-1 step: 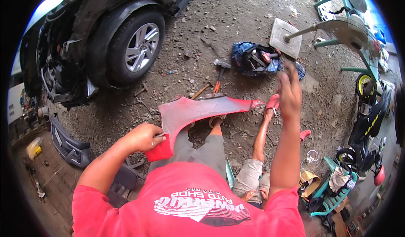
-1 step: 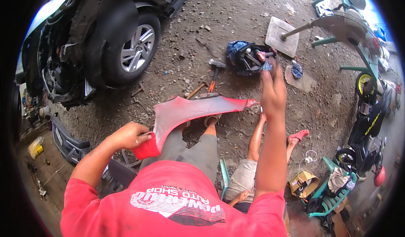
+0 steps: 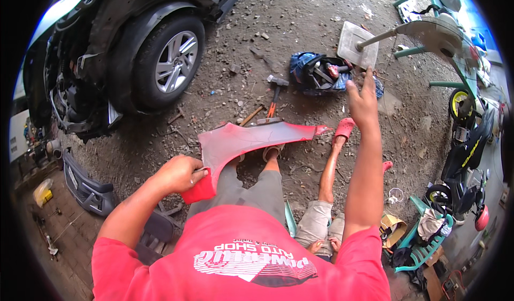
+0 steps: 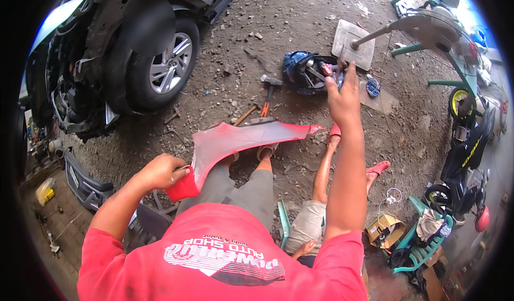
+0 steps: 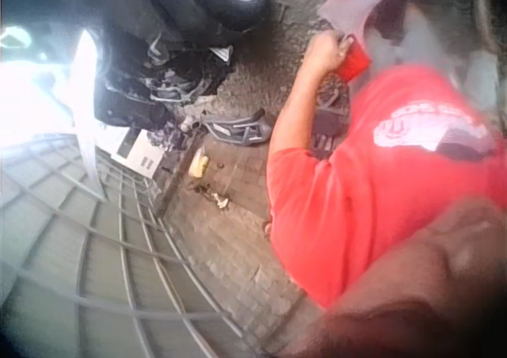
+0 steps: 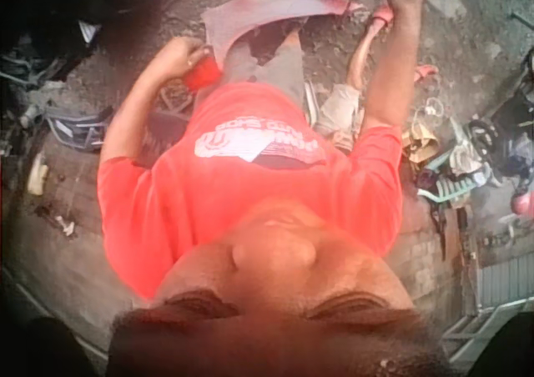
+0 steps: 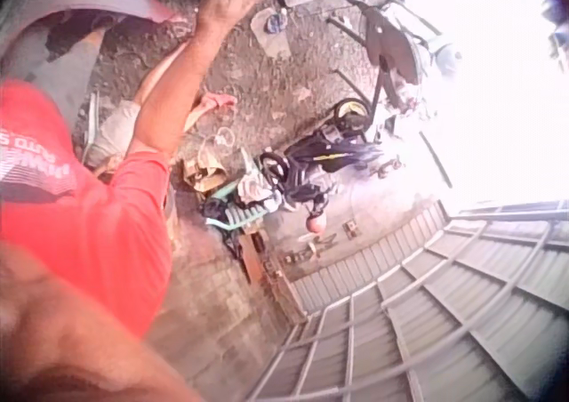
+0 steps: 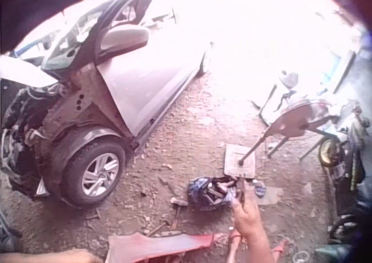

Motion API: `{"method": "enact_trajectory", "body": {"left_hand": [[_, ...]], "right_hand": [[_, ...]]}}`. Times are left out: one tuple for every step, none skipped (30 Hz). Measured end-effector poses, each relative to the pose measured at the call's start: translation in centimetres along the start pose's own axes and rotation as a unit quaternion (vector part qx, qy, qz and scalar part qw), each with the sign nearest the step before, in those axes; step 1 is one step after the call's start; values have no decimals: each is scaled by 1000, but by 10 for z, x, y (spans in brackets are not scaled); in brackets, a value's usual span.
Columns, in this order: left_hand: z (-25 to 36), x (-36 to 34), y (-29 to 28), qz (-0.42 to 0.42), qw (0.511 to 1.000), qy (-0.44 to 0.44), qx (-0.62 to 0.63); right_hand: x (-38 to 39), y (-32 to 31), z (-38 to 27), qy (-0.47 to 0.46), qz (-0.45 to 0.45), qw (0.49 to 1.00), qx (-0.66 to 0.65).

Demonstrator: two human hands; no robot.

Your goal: The person uses a thin metal tool and pliers to adjust and trim the edges of a red car fender piece, then aligns it against the front body of a silver car and secures it with screws.

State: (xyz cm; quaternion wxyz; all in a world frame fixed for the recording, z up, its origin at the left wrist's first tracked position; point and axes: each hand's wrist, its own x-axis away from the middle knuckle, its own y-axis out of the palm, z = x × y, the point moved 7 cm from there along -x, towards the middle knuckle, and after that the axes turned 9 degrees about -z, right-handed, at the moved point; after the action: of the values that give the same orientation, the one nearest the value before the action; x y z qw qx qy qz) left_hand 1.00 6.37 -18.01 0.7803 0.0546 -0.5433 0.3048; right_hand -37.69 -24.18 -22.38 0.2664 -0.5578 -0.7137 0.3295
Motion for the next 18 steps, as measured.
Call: {"method": "enact_trajectory", "body": {"left_hand": [[6,2,-4,24,1000,-6,-14],[6,7,-5,45,999,-17,-19],[8,10,-6,49,998,-20,-15],[13,12,-3,41,999,-25,-25],[20,12,-2,34,998,-25,-38],[20,15,6,29,998,-36,-37],[30,14,5,25,998,-23,-53],[34,15,9,24,998,-24,-45],[40,19,11,24,999,-26,-37],[49,21,9,22,999,-24,-37],[61,25,6,22,999,-15,-45],[72,31,2,23,998,-6,-59],[85,38,-3,23,997,2,-74],[100,47,-10,24,996,11,-87],[118,58,-22,21,996,-3,-90],[130,68,-32,33,996,2,-88],[146,79,-42,21,993,7,-112],[163,92,-51,9,991,12,-134]], "right_hand": [[-9,-3,20,-15,33,993,114],[-11,2,34,29,-14,995,98],[-10,9,47,73,-59,992,81],[5,19,67,79,-82,991,69],[26,44,111,115,-119,986,-32],[56,63,103,171,-170,969,-51],[92,91,149,196,-207,958,-25],[126,110,147,223,-269,937,-1],[160,125,142,244,-331,911,26],[197,141,152,245,-373,894,49],[229,152,157,274,-397,875,41],[259,161,159,306,-422,853,33],[281,168,157,325,-438,838,26],[300,173,155,342,-454,823,21],[314,175,154,349,-472,810,14],[325,177,152,343,-485,804,22],[332,183,151,334,-494,802,28],[339,188,150,324,-505,799,35]]}}
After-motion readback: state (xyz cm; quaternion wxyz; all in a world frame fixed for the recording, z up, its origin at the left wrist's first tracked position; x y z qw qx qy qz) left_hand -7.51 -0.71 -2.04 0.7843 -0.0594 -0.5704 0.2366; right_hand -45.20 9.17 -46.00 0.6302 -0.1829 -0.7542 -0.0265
